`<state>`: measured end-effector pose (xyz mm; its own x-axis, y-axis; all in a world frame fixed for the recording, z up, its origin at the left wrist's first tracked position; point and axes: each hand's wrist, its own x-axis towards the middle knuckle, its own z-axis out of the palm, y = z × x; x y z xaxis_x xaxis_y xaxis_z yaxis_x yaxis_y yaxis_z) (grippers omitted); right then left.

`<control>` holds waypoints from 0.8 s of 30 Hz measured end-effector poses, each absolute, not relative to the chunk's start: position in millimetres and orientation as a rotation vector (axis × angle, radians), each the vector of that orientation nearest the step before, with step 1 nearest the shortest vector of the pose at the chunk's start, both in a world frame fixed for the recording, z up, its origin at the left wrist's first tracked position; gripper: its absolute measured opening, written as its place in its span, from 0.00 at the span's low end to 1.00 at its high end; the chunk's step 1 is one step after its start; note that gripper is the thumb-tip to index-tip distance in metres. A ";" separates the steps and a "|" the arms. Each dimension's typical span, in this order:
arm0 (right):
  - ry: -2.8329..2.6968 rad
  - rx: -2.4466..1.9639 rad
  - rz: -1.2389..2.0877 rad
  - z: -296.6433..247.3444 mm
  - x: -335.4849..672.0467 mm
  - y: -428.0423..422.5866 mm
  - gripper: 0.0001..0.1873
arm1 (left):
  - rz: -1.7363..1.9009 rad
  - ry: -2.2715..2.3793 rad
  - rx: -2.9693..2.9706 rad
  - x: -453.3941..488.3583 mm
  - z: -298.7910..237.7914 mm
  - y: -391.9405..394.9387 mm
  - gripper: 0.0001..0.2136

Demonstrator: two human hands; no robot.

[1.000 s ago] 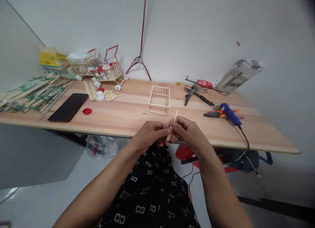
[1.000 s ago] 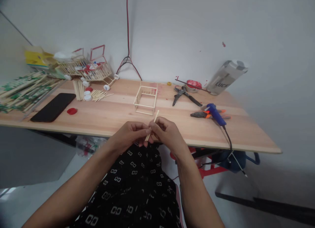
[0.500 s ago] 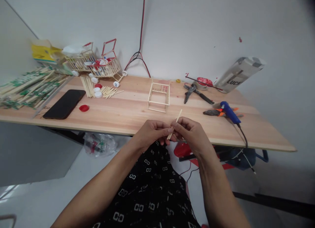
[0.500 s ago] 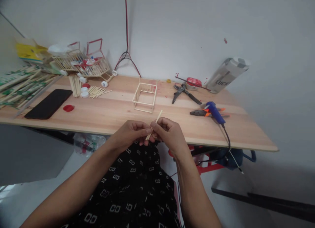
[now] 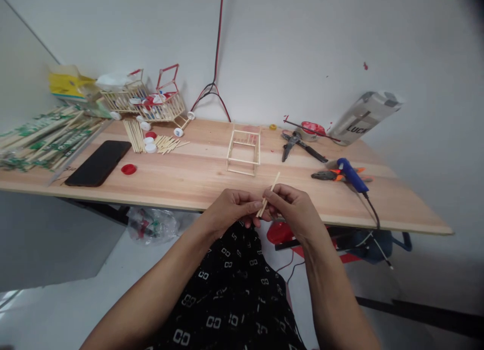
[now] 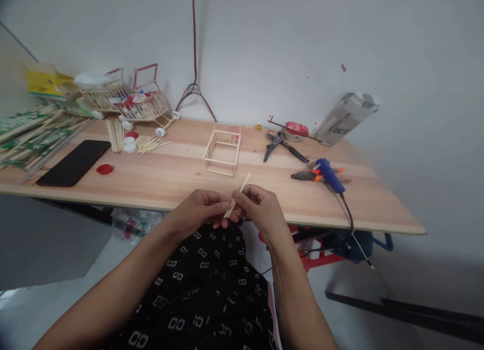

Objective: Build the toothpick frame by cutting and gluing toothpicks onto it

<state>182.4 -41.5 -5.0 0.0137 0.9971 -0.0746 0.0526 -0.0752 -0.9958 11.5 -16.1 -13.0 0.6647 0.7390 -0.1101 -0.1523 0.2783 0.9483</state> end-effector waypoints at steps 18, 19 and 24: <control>-1.136 -1.296 1.200 -7.6 179.9 -43.4 0.14 | 0.642 0.673 1.141 14.3 -9.5 -15.4 0.09; -1.131 -1.290 1.201 -8.4 180.1 -43.4 0.14 | 0.640 0.672 1.140 14.5 -10.2 -15.4 0.09; -1.085 -1.281 1.219 -10.0 180.3 -44.2 0.15 | 0.638 0.672 1.141 15.2 -13.3 -15.1 0.10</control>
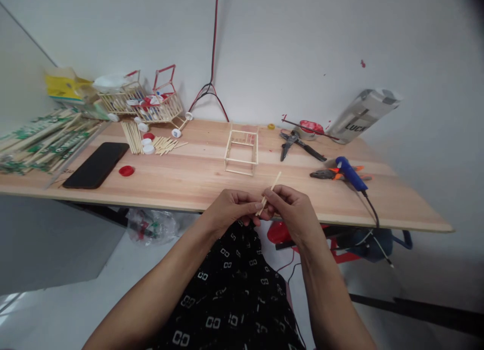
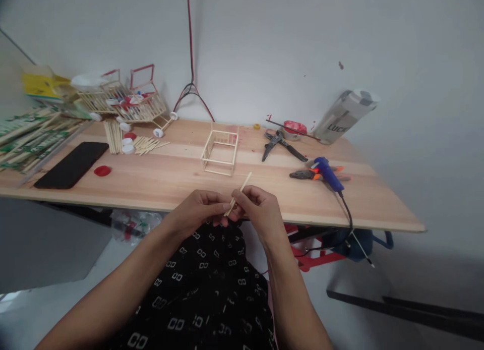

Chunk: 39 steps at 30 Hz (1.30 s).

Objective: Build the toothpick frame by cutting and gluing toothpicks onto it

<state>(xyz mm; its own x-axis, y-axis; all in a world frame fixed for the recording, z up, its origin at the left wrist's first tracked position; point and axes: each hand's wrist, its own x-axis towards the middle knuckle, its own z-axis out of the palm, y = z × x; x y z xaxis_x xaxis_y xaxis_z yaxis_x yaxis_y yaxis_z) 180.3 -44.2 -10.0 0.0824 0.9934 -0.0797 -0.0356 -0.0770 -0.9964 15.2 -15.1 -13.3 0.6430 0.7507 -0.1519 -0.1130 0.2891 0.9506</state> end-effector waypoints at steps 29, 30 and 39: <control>-1.148 -1.304 1.206 -7.2 181.4 -55.1 0.15 | 0.641 0.717 1.152 17.8 -10.9 -17.6 0.11; -1.147 -1.317 1.199 -6.4 181.0 -55.0 0.15 | 0.632 0.718 1.151 17.5 -10.9 -17.5 0.11; -1.143 -1.327 1.156 -8.9 179.9 -54.4 0.14 | 0.597 0.723 1.153 18.2 -11.9 -15.8 0.11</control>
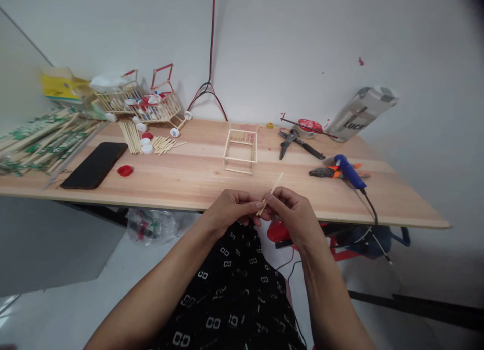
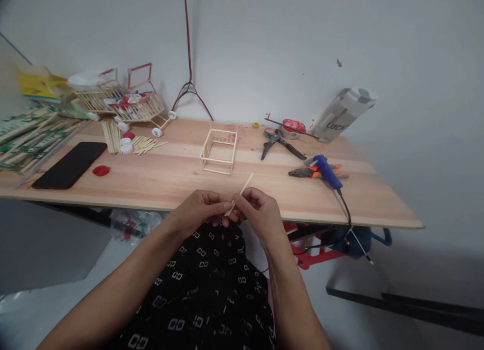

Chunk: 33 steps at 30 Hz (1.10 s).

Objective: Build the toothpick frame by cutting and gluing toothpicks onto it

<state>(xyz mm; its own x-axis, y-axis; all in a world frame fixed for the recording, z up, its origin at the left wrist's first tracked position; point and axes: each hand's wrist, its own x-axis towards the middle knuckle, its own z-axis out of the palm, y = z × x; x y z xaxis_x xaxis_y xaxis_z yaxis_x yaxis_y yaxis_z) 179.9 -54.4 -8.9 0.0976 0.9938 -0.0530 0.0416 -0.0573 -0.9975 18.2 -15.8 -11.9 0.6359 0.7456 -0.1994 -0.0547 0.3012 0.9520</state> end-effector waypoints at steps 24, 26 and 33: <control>-1.630 -1.644 0.313 20.6 225.6 26.6 0.29 | 0.759 0.825 1.117 -5.9 -2.2 -7.9 0.10; -1.731 -2.046 0.152 23.2 231.7 59.1 0.31 | 0.783 0.841 1.090 -13.4 -0.1 -7.5 0.09; -1.429 -2.687 0.211 10.2 257.7 125.8 0.50 | 0.801 0.840 1.073 -32.5 -1.9 -11.3 0.09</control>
<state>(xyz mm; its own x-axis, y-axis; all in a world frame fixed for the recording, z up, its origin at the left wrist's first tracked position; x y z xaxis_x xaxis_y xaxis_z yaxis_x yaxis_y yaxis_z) 257.7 125.8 10.2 0.5522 0.8300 -0.0791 0.8174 -0.5576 -0.1449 -32.5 -11.3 -1.9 0.4556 0.8710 -0.1838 -0.1421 0.2750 0.9509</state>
